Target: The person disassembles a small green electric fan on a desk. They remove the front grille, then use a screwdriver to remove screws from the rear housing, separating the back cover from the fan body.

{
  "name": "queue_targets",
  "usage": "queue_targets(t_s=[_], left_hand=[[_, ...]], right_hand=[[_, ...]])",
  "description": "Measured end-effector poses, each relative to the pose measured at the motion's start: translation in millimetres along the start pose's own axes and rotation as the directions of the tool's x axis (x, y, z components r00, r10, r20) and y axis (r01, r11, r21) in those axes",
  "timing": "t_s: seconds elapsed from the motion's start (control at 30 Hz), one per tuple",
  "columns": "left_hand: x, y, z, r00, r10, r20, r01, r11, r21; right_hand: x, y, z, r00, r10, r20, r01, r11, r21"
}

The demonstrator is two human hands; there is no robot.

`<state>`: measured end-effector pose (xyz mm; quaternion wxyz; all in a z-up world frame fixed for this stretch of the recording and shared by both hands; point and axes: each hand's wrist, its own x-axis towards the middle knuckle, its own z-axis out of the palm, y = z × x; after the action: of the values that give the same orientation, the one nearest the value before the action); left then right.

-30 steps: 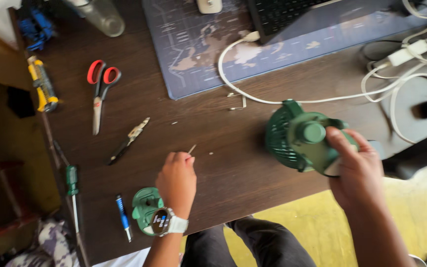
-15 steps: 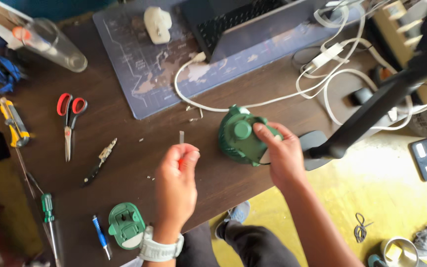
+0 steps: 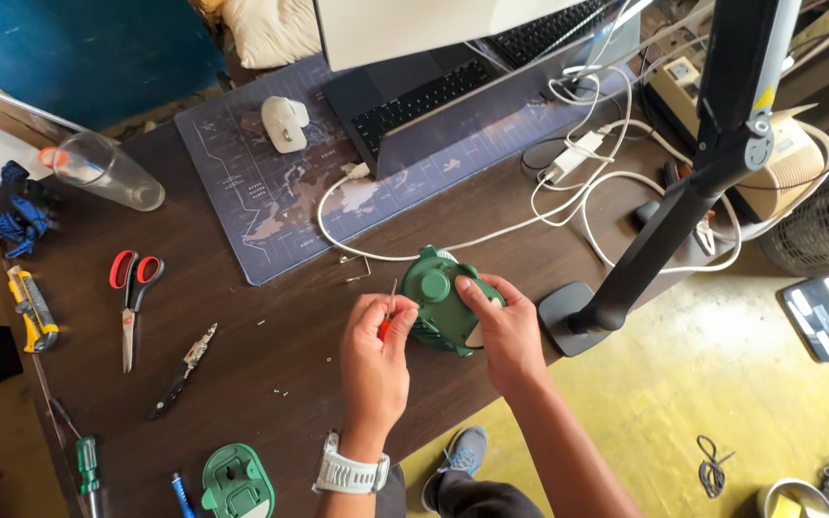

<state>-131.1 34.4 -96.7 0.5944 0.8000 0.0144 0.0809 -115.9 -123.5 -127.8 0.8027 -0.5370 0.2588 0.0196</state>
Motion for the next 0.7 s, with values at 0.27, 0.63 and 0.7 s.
queue_targets(t_s=[0.27,0.63,0.7], left_hand=[[12.8,10.0,-1.8,0.991,0.102,0.084,-0.110,0.990,0.088],[21.3,15.4,0.2,0.934,0.317,0.167,-0.354,0.886,0.299],[21.9,13.8,1.7,0.932,0.323,0.165,-0.357,0.897,0.261]], right_hand=[[-1.2,-6.1,5.4,1.000,-0.007,0.002,0.007,1.000,-0.005],[0.1,-2.6,-3.5,1.000,-0.016,0.018,0.015,0.998,0.054],[0.4,0.0,-6.6,0.999,-0.004,0.034,0.002,0.997,0.074]])
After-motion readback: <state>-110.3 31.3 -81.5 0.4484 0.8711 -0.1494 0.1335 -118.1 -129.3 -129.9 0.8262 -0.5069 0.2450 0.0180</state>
